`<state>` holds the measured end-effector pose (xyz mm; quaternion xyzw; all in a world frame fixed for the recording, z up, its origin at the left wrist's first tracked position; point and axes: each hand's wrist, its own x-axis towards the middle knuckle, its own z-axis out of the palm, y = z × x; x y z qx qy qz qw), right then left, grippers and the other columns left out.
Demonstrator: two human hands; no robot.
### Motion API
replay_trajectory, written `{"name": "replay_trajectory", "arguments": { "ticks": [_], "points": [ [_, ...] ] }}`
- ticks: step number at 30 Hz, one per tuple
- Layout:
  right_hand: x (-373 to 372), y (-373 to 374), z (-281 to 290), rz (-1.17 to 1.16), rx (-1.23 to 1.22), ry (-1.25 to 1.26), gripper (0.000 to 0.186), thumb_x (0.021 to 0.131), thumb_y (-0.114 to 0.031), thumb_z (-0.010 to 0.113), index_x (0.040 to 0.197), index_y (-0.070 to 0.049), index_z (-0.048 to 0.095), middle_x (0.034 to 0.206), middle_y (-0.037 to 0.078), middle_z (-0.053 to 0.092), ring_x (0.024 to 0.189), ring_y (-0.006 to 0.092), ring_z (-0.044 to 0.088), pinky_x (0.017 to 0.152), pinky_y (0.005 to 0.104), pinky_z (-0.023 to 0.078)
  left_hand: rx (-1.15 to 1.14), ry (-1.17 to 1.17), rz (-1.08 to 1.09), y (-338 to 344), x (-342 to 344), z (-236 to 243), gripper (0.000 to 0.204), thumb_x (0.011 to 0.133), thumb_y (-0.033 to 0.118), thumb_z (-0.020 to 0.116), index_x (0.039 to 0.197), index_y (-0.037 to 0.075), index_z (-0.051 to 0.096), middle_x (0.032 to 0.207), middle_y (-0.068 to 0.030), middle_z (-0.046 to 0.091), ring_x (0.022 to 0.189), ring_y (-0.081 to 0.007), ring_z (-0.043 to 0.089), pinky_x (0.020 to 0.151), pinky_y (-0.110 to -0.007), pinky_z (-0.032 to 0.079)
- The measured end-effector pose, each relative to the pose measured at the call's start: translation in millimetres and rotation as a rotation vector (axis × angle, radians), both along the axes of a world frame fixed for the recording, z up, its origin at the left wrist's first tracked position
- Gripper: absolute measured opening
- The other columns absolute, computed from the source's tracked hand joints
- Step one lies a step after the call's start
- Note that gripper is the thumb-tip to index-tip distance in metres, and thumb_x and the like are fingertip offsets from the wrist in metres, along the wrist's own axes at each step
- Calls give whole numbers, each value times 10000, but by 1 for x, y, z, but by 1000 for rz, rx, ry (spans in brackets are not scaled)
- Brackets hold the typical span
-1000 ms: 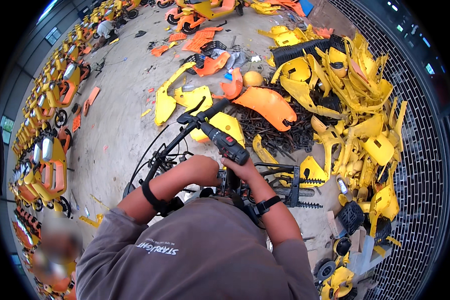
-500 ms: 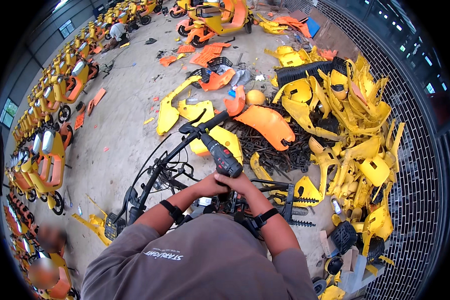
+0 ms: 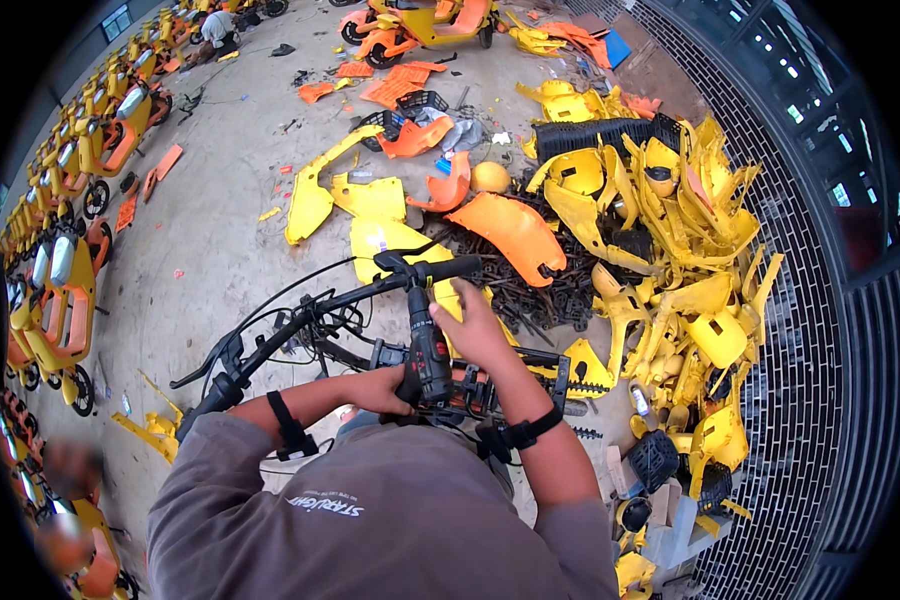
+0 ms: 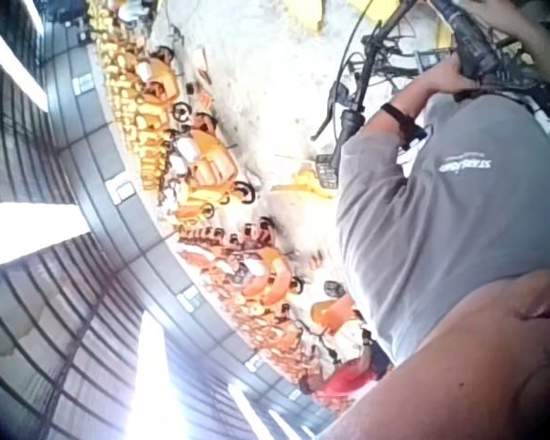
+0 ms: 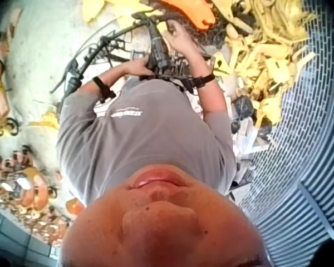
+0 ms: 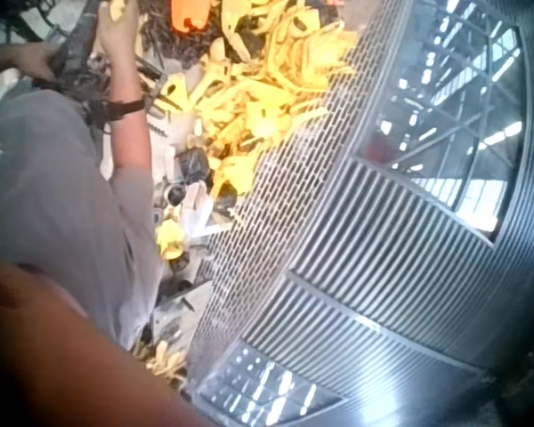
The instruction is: The person sits on the floor and uses a power drill to fasten components onto the frame of an electric scooter.
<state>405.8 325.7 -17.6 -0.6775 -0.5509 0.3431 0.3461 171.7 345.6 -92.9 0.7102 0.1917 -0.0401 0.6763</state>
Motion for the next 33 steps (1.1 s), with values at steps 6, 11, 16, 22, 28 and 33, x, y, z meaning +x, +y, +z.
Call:
{"name": "replay_trajectory", "arguments": {
  "ticks": [6,11,16,22,28,33],
  "points": [
    [43,57,-42,80,178,-353,518,995,-423,593,1305,-8,593,1353,211,592,1257,396,550,1115,489,374,35,167,196,-19,1,32,900,811,270,764,1503,-5,259,1180,-238,658,1024,-318,689,919,-392,542],
    [42,75,-77,100,352,-512,528,1011,-495,540,1242,-25,609,1319,169,610,1249,381,551,1150,535,315,200,132,463,-42,19,16,960,815,335,767,1507,-48,222,1165,-313,648,1063,-421,680,933,-433,528],
    [42,100,-53,248,188,-493,506,1027,-498,494,1006,-37,702,1041,158,686,1090,375,586,1030,537,383,174,46,679,-59,41,24,836,803,227,779,1438,-58,315,1096,-298,667,1003,-424,692,867,-444,541],
    [32,100,-51,313,14,-543,641,1060,-581,306,1112,-106,733,1068,144,718,1121,355,597,1038,523,342,333,207,813,-70,63,25,611,776,198,794,1224,-29,446,1084,-268,665,1003,-440,680,851,-463,536],
    [35,105,-55,292,28,-493,655,1041,-614,321,1031,-124,755,1054,101,729,1138,317,602,1069,501,303,382,317,851,-72,77,14,442,780,176,737,1090,-18,489,1099,-308,632,1023,-503,625,857,-523,512],
    [36,103,-57,285,47,-465,633,1039,-619,330,1084,-159,763,1061,68,729,1178,296,575,1102,521,263,420,273,794,-65,57,26,472,749,186,772,1076,-22,502,1084,-296,633,1003,-485,638,850,-516,519]
  ]
}}
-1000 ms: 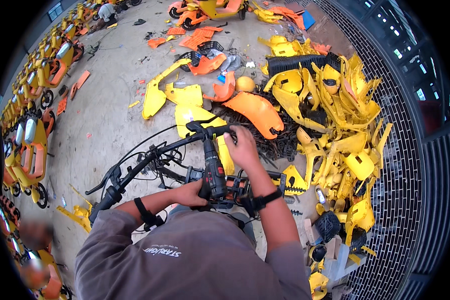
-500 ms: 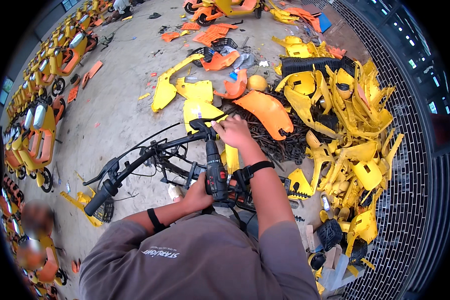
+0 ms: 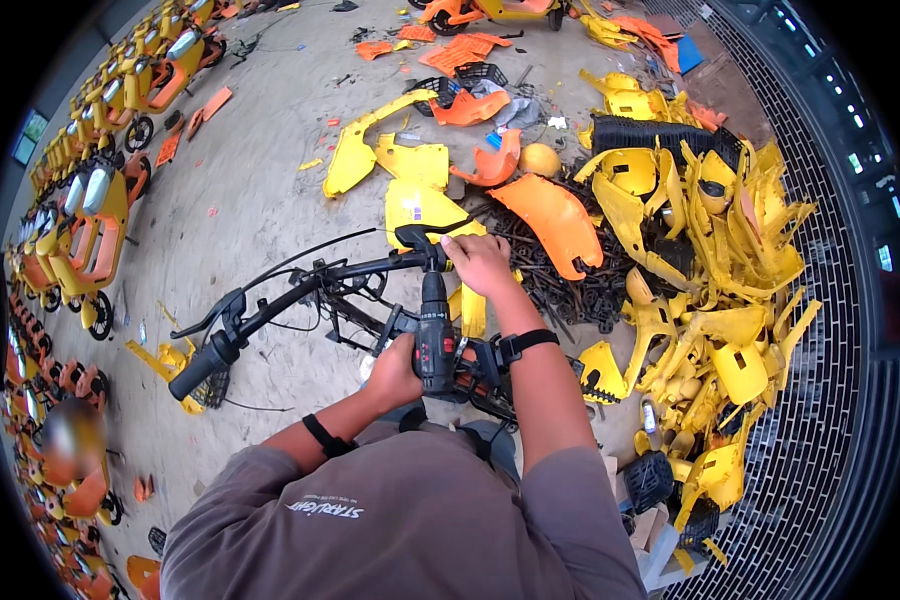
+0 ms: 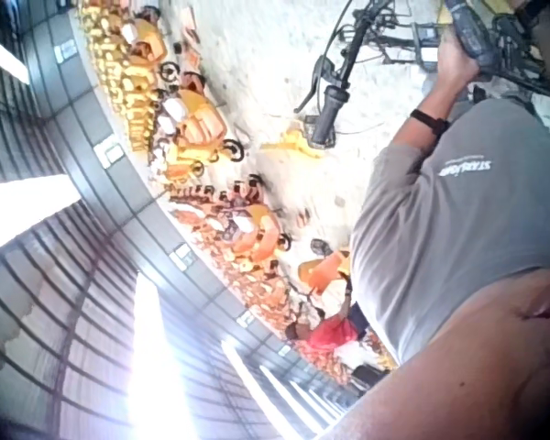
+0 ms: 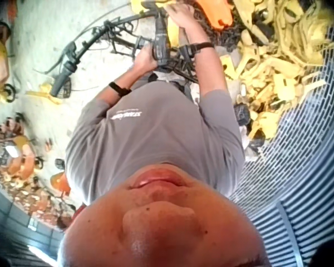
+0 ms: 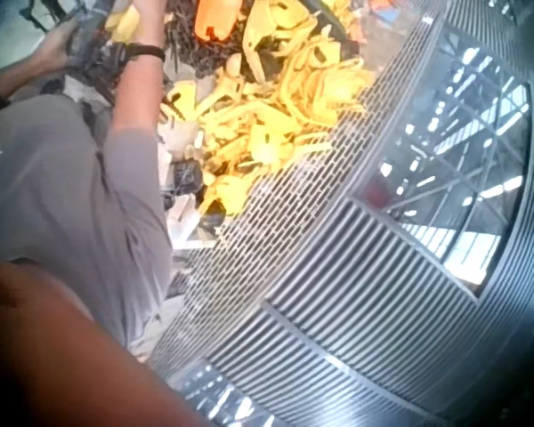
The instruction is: The person sits on the floor and uses a power drill to fasten components onto the frame of an electric scooter.
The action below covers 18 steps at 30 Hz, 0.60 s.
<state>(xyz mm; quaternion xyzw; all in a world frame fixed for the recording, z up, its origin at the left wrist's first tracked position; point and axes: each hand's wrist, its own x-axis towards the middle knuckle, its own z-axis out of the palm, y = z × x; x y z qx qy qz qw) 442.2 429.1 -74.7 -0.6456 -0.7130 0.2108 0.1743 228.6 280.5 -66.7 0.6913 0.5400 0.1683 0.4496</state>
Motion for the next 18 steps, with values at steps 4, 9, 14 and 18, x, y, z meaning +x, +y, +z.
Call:
{"name": "replay_trajectory", "arguments": {
  "ticks": [4,9,14,18],
  "points": [
    [-2,-5,-5,-31,-4,-11,641,1040,-612,356,1152,-100,726,1140,105,700,1194,324,557,1123,494,253,36,-44,-44,5,-7,-17,530,730,190,791,1126,-30,516,1087,-284,640,976,-467,654,826,-505,536],
    [1,-4,-16,-48,-18,-50,625,1037,-619,352,1164,-131,720,1098,107,699,1178,331,544,1129,542,209,-47,-6,-119,13,-8,-15,560,721,186,799,1153,-39,524,1049,-268,672,958,-445,676,806,-482,550],
    [5,1,-14,11,-91,-5,660,1010,-665,368,1229,-136,696,1265,165,637,1288,360,480,1162,574,165,7,27,-47,10,3,-6,514,739,266,822,1066,-35,565,967,-247,705,890,-415,705,778,-469,554],
    [9,-5,-7,95,-133,32,858,942,-738,441,1467,-61,496,1510,220,462,1465,361,334,1208,603,60,66,-19,92,-4,15,-19,495,747,296,828,1065,-14,608,946,-242,713,894,-407,710,792,-446,550]
  ]
}}
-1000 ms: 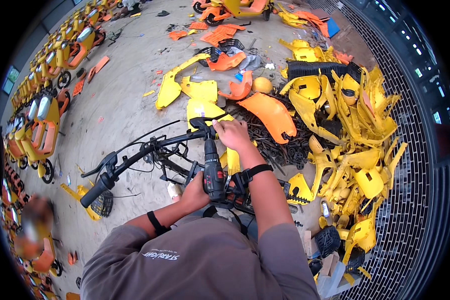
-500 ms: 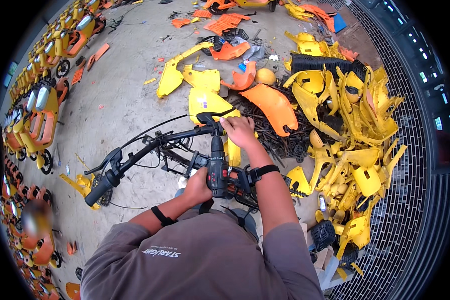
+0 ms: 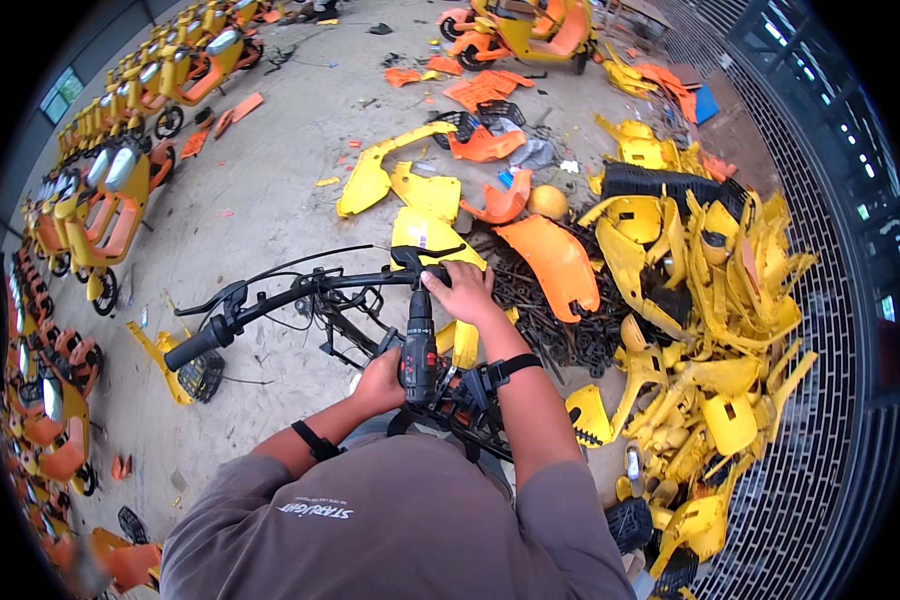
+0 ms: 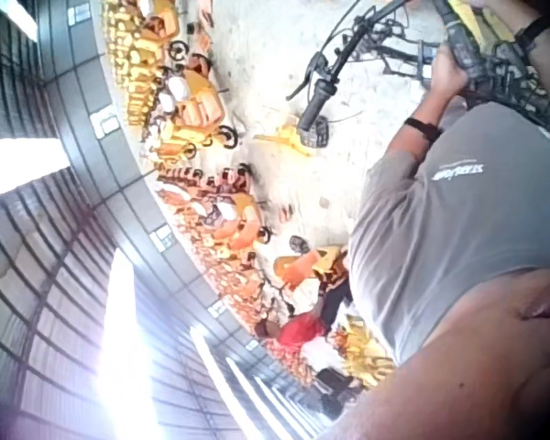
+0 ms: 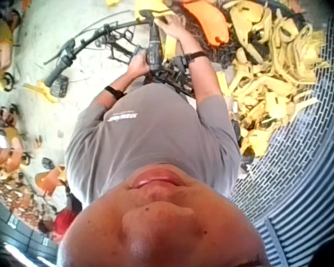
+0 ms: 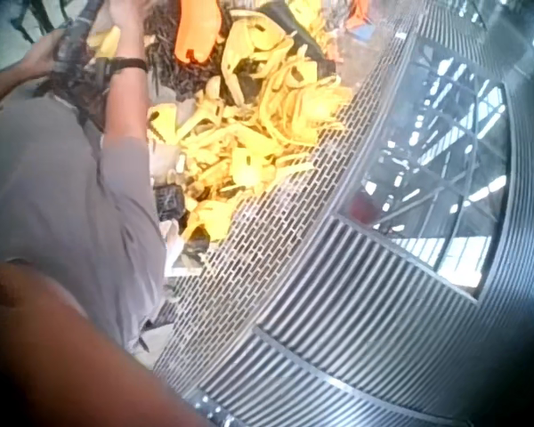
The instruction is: The person sits on the floor and uses a power drill to fasten components onto the frame of an electric scooter.
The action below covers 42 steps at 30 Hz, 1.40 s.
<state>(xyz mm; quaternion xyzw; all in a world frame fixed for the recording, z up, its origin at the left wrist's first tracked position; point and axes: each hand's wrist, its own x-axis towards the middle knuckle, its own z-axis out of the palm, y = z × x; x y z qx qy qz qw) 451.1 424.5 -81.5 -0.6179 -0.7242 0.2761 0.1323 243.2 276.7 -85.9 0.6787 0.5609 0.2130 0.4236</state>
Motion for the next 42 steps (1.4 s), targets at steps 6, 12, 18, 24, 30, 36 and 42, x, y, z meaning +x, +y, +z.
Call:
{"name": "replay_trajectory", "arguments": {
  "ticks": [6,12,18,24,30,36,42],
  "points": [
    [-31,-59,2,-175,181,233,910,857,-584,711,1437,57,424,1433,322,437,1372,453,368,1148,528,303,39,-14,166,-16,17,3,481,750,266,809,1107,-4,633,942,-212,725,889,-376,720,809,-421,546],
    [-23,-74,27,-203,-692,1025,446,821,-238,792,1128,15,590,928,142,661,764,253,660,673,400,556,-51,-8,229,-24,45,25,558,743,263,803,1191,-6,609,970,-219,724,913,-376,719,817,-421,542],
    [-20,-60,23,-241,-790,1113,160,807,-133,720,876,4,673,782,145,692,662,229,666,609,371,552,-8,54,328,-29,65,32,690,756,279,802,1317,-1,513,1108,-256,699,1025,-420,688,862,-468,535],
    [-17,-57,34,-241,-837,1034,141,781,-111,712,819,17,669,747,131,672,642,233,654,592,363,541,-43,84,315,-30,72,22,649,724,224,832,1233,6,493,1143,-255,657,1036,-448,660,869,-486,533],
    [-22,-57,23,-234,-521,714,373,738,-206,787,984,38,648,920,165,700,781,288,689,708,391,550,25,103,357,-29,77,9,626,677,167,855,1171,11,503,1123,-229,640,1040,-450,649,870,-504,533],
    [-33,-69,58,-153,-356,186,692,707,-324,787,1218,71,539,1149,299,677,1080,428,678,920,469,530,49,121,378,-29,68,20,535,702,163,821,1130,12,539,1135,-225,630,1038,-446,648,874,-506,534],
    [-32,-49,-1,-202,-406,457,617,716,-320,773,1149,72,574,1047,254,704,974,357,716,812,431,563,254,314,381,-28,53,28,432,723,117,685,1149,48,657,1202,-112,675,940,-382,699,820,-457,573]
  ]
}}
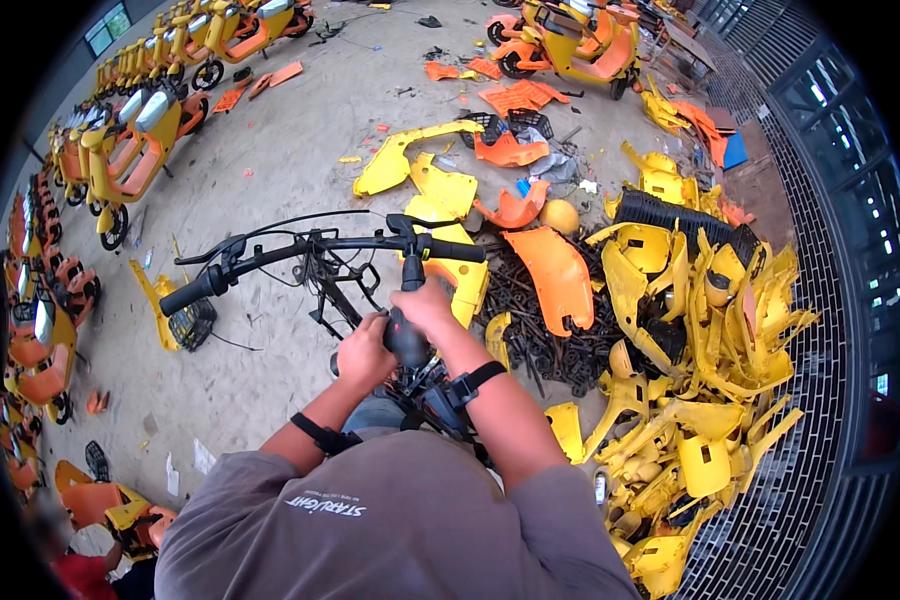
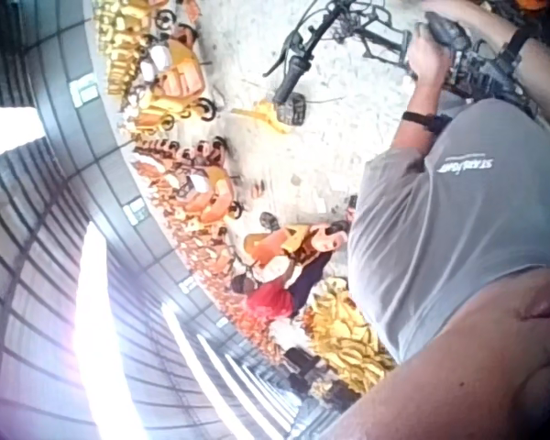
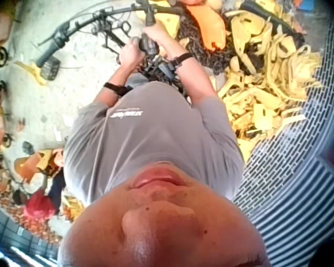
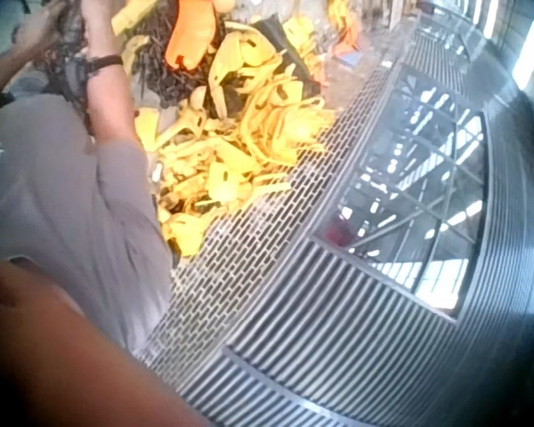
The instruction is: The person sits on the floor and uses a power drill to fasten components onto the frame of an electric scooter.
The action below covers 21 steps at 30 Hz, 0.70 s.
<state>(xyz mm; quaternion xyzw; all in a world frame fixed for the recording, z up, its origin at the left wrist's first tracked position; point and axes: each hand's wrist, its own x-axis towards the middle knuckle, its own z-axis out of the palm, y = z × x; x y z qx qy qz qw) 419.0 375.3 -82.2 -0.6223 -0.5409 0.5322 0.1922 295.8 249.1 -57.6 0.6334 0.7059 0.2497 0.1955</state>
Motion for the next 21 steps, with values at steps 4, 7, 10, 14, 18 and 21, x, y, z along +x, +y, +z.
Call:
{"name": "replay_trajectory", "arguments": {
  "ticks": [4,7,10,14,18,21],
  "points": [
    [-7,-6,27,-35,58,-37,346,759,-180,746,990,29,595,840,130,672,698,225,667,624,364,540,-40,29,21,6,-2,4,439,687,102,669,1123,56,663,1165,-96,681,927,-362,700,796,-459,571],
    [-9,-4,12,-25,36,-21,369,759,-202,748,996,33,591,843,141,672,693,232,670,628,363,543,-46,39,24,6,-5,-1,440,682,108,669,1120,65,663,1148,-97,690,934,-362,700,797,-463,570],
    [-9,-4,19,-18,26,-60,388,759,-213,750,1007,35,587,842,144,672,699,234,675,630,365,548,0,46,6,5,-8,-3,380,712,126,692,1084,62,651,1110,-108,682,899,-372,699,778,-466,568],
    [-13,-7,37,-24,39,-99,452,758,-241,749,1061,50,583,871,171,687,733,263,700,640,374,557,-22,31,22,8,-8,-6,379,697,117,683,1071,61,652,1100,-113,683,909,-372,697,783,-464,569],
    [-14,-5,55,30,23,-228,516,760,-265,742,1118,68,573,947,215,703,813,314,722,709,399,575,18,-54,38,13,-3,-19,358,675,97,665,1029,50,654,1025,-133,683,900,-390,687,775,-475,565],
    [-16,-3,62,50,73,-362,539,777,-267,736,1151,77,559,1018,249,707,906,359,726,790,427,577,-24,-102,21,19,-1,-28,359,699,124,695,1046,46,646,1013,-160,692,898,-402,688,770,-475,559]
  ]
}}
